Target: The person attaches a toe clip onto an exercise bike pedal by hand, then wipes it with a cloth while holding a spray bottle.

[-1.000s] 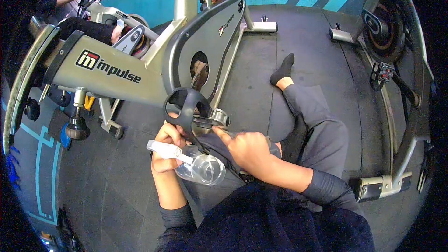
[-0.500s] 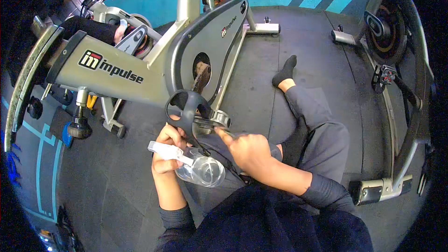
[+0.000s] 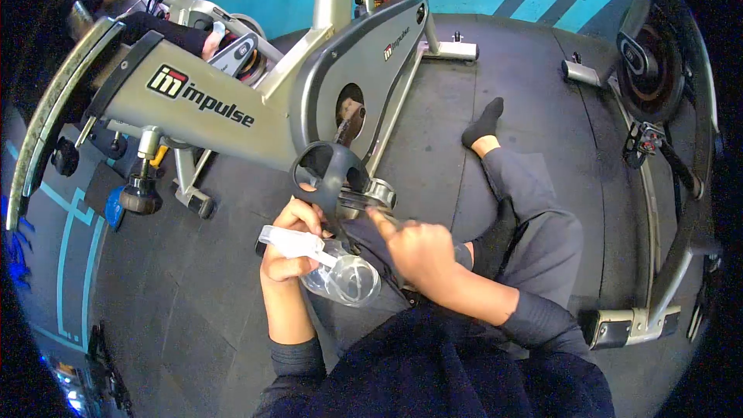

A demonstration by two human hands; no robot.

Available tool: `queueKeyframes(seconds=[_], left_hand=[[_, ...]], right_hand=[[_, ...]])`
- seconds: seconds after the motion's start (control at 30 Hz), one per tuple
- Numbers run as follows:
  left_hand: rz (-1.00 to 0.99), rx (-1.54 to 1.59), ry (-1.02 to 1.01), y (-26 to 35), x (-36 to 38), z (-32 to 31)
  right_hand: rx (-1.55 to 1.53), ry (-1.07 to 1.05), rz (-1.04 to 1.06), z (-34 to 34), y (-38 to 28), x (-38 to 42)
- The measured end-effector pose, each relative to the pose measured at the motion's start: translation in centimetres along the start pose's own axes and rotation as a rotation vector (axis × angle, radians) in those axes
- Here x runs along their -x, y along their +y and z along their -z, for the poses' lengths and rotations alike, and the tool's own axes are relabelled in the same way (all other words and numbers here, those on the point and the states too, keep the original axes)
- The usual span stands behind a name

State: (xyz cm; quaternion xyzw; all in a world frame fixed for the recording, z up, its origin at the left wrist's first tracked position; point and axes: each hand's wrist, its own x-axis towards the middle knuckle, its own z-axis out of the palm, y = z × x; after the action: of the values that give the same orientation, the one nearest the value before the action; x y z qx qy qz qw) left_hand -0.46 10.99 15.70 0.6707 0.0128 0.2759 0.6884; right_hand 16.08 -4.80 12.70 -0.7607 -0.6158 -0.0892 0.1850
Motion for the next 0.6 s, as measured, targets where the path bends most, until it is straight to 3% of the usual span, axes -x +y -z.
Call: queueKeyframes(seconds=[0.07,0.13,0.23,0.33,0.6], left_hand=[[-0.007,-0.007,-0.008,0.3,-0.3,-0.7],[-0.078,-0.027,0.113,0.1,-0.9,-1.9],[-0.07,-0.006,0.107,-0.6,-0.9,-1.4],[-0.129,-0.035,0.107,-0.5,-1.3,-1.9],[-0.08,-0.018,0.033,0.8,-0.8,-1.8]], right_hand=[[0.007,0.046,0.012,0.0,0.3,0.3],[-0.003,-0.005,0.021,0.1,0.2,0.0],[-0.028,-0.158,0.006,0.2,-0.7,-1.4],[-0.062,-0.17,0.008,-0.6,-1.4,-2.5],[-0.032,0.043,0.077,0.7,1.1,0.3]])
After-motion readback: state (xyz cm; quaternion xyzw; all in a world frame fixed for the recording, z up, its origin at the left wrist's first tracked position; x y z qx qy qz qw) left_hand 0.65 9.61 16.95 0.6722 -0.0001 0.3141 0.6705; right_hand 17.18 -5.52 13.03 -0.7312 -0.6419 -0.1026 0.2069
